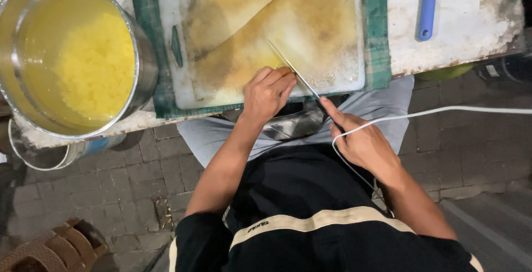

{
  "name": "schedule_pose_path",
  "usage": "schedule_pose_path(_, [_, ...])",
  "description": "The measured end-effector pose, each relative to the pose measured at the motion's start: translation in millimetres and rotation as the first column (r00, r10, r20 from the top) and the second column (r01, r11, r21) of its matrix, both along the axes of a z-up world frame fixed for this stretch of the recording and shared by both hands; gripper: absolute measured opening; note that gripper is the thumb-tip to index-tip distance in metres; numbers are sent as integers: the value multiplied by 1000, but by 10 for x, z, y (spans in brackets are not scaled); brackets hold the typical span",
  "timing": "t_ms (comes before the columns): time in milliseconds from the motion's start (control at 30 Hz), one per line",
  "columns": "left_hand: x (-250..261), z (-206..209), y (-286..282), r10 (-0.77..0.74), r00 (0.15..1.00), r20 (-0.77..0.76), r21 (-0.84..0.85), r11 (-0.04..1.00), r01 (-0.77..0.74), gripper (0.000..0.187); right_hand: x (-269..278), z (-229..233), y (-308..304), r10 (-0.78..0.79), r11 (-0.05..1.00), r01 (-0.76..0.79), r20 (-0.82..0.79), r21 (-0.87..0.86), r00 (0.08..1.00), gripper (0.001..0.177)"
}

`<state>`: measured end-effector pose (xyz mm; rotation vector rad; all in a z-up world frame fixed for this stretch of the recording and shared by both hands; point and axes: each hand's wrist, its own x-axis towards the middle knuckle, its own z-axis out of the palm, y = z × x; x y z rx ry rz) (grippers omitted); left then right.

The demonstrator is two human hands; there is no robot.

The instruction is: The person sits on the ground and repeatedly slices yellow fruit into small pieces on a white cutting board. The chopped pieces are transferred by hand into a metal pot filled with water. The person uses a knife to cut the fruit and a peeler is visible nearby.

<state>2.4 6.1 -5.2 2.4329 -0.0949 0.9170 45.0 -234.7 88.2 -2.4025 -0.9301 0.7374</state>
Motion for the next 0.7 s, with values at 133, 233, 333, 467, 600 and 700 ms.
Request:
schedule_pose_path(133, [9, 36, 14, -1, 1000, 4, -9, 1000, 1, 9, 85, 109, 136, 34, 999, -36, -57, -19, 998, 61])
schedule_pose_path(233, [-5, 44, 17, -28, 1000, 9, -18, 999, 28, 8, 159, 106, 246, 59, 996, -52, -96, 75, 994, 62])
schedule_pose_path(333, [6, 68, 23, -42, 999, 19, -40, 998, 43, 7, 259, 107, 263, 19, 999, -10, -220, 45, 975, 62])
schedule_pose_path(467, [-9, 8, 25, -16, 999, 32, -59, 998, 18, 5, 278, 111, 262, -7, 994, 33, -235, 108, 972, 60])
schedule_pose_path(600, [-22, -84, 15, 16, 999, 45, -56, 998, -14, 1, 202, 337, 276, -15, 995, 32, -185, 90, 983, 60])
schedule_pose_path(700, [-41, -173, 41, 39, 999, -1, -108, 993, -39, 17, 160, 474, 255, -68, 994, 83, -203, 65, 977, 64])
